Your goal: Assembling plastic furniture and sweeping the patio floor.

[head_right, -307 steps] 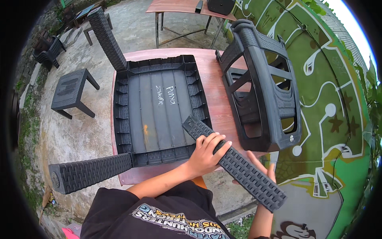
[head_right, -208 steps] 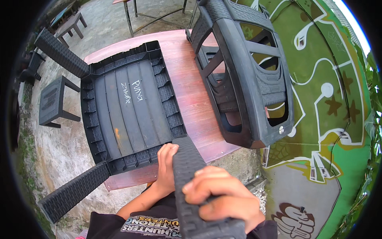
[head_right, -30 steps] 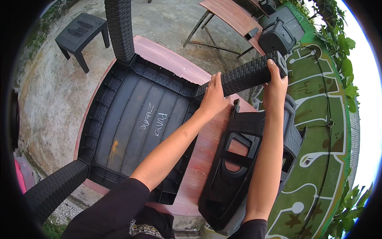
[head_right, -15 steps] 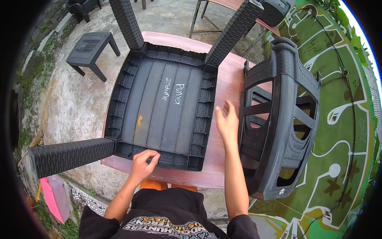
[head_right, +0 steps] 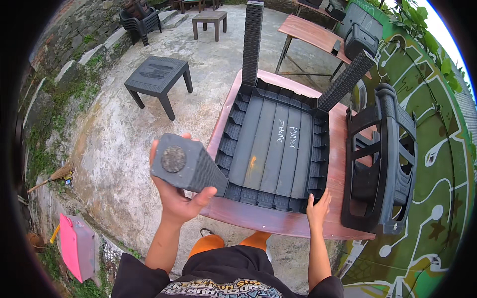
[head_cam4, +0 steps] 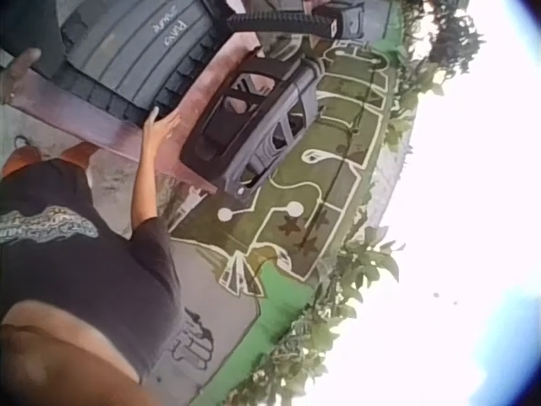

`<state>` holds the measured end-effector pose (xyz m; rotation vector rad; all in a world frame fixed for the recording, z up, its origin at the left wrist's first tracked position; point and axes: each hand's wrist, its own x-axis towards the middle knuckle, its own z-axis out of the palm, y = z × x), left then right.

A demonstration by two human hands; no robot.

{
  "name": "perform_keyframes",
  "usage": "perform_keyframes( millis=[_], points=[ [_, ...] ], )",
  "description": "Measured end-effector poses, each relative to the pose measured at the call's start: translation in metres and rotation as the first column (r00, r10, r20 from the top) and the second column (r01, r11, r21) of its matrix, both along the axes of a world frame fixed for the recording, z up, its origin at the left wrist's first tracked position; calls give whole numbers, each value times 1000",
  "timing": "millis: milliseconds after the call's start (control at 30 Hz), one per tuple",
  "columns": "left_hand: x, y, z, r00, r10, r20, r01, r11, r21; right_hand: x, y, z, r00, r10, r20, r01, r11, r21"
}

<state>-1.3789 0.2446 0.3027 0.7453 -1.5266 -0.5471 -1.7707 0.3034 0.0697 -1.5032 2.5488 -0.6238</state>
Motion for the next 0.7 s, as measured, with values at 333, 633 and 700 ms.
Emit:
perform_keyframes(
  millis=[333, 633, 700],
  points=[
    [20, -31, 7, 983, -165, 86, 181, 955, -235, 182, 86, -50, 912, -374, 170, 362, 927, 97],
    [55, -90, -56, 646, -737, 199, 763, 613, -206, 294, 73, -68, 888, -456, 54, 403, 831, 384],
    [74, -110, -66, 521, -812, 264, 853, 503, -140, 298, 79, -59, 882, -470, 36, 405, 795, 451]
  ],
)
